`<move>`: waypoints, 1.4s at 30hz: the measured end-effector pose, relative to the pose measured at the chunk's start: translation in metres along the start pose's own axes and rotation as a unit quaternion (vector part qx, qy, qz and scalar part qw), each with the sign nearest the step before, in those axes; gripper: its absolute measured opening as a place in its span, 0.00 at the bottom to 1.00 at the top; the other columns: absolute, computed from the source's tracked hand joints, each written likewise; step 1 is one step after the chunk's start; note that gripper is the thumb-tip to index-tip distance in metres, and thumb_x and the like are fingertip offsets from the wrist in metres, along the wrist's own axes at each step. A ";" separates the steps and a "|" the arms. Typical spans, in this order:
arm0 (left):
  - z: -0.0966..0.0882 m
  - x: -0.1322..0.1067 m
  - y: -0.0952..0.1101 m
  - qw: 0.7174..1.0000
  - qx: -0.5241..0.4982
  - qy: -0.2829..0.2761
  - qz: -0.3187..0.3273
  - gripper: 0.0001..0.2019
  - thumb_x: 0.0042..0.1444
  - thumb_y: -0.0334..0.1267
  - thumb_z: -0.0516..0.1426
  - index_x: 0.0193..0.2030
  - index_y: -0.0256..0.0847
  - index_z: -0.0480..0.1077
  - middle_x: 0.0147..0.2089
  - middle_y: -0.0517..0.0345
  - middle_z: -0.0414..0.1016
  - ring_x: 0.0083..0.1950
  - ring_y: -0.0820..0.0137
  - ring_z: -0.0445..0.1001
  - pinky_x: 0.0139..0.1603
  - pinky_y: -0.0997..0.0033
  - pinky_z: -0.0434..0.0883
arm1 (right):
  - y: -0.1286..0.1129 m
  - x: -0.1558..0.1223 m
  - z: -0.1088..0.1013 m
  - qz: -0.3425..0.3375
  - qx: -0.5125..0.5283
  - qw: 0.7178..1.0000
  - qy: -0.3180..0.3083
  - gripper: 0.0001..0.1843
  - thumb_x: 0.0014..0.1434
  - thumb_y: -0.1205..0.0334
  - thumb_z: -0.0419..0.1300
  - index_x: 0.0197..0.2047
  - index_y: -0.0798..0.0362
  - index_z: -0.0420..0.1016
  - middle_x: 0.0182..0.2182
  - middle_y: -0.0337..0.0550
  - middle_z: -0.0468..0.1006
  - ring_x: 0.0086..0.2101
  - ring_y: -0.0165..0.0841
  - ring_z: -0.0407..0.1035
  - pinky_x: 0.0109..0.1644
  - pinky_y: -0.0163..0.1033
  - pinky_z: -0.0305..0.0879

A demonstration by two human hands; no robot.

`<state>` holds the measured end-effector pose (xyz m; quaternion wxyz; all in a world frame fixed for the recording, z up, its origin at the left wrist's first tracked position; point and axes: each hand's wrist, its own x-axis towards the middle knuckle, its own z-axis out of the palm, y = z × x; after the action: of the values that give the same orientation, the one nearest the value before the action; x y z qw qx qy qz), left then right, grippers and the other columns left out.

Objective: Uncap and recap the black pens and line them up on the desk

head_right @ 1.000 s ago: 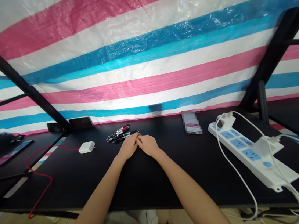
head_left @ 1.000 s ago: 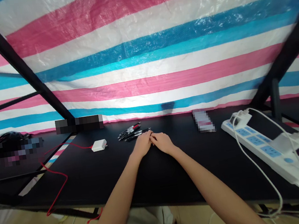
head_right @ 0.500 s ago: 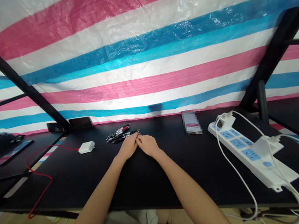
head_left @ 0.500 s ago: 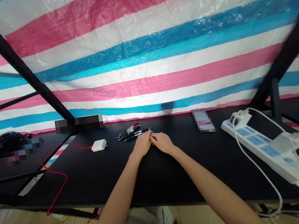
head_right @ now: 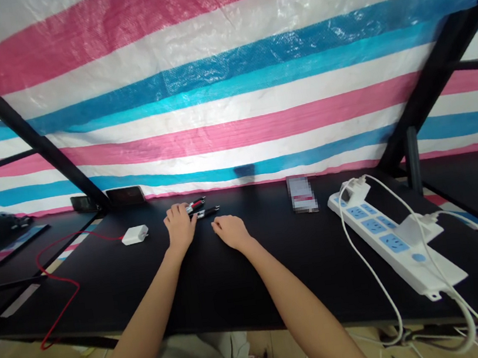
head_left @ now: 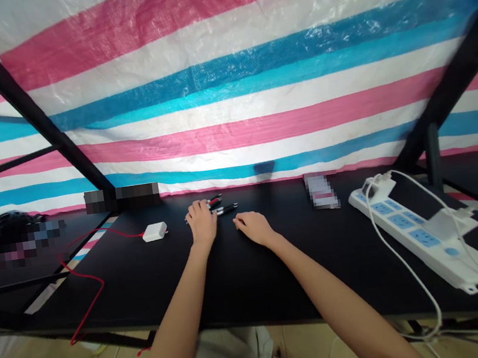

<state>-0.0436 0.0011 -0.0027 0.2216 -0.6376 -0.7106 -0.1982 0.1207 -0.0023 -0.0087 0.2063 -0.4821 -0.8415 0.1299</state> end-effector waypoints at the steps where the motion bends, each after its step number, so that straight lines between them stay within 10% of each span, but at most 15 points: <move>1: 0.002 0.000 -0.001 1.000 0.009 -0.012 -0.003 0.14 0.55 0.41 0.51 0.47 0.37 0.62 0.47 0.44 0.63 0.48 0.56 0.61 0.45 0.58 0.60 | 0.000 0.000 0.000 -0.003 -0.002 1.000 0.000 0.18 0.63 0.56 0.43 0.31 0.51 0.71 0.33 0.39 0.76 0.32 0.29 0.67 0.33 0.33 0.50; 25: 0.003 0.000 0.014 0.978 -0.156 -0.040 0.131 0.08 0.59 0.41 0.49 0.36 0.41 0.65 0.35 0.56 0.73 0.41 0.66 0.67 0.48 0.62 0.54 | -0.001 -0.001 -0.001 0.041 0.110 0.993 0.014 0.20 0.63 0.51 0.41 0.36 0.48 0.70 0.27 0.35 0.76 0.32 0.29 0.68 0.35 0.32 0.53; 42: -0.002 -0.002 0.020 0.960 -0.196 -0.049 0.193 0.12 0.60 0.43 0.47 0.42 0.42 0.68 0.40 0.55 0.72 0.45 0.66 0.64 0.50 0.62 0.55 | 0.012 0.012 0.006 0.144 0.490 0.841 0.178 0.24 0.57 0.46 0.45 0.42 0.55 0.70 0.19 0.36 0.72 0.11 0.22 0.56 0.15 0.28 0.51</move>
<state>-0.0232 0.0008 -0.0022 0.0914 -0.8023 -0.5316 -0.2556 0.1217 0.0144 -0.0162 0.5411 -0.4486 -0.5376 0.4658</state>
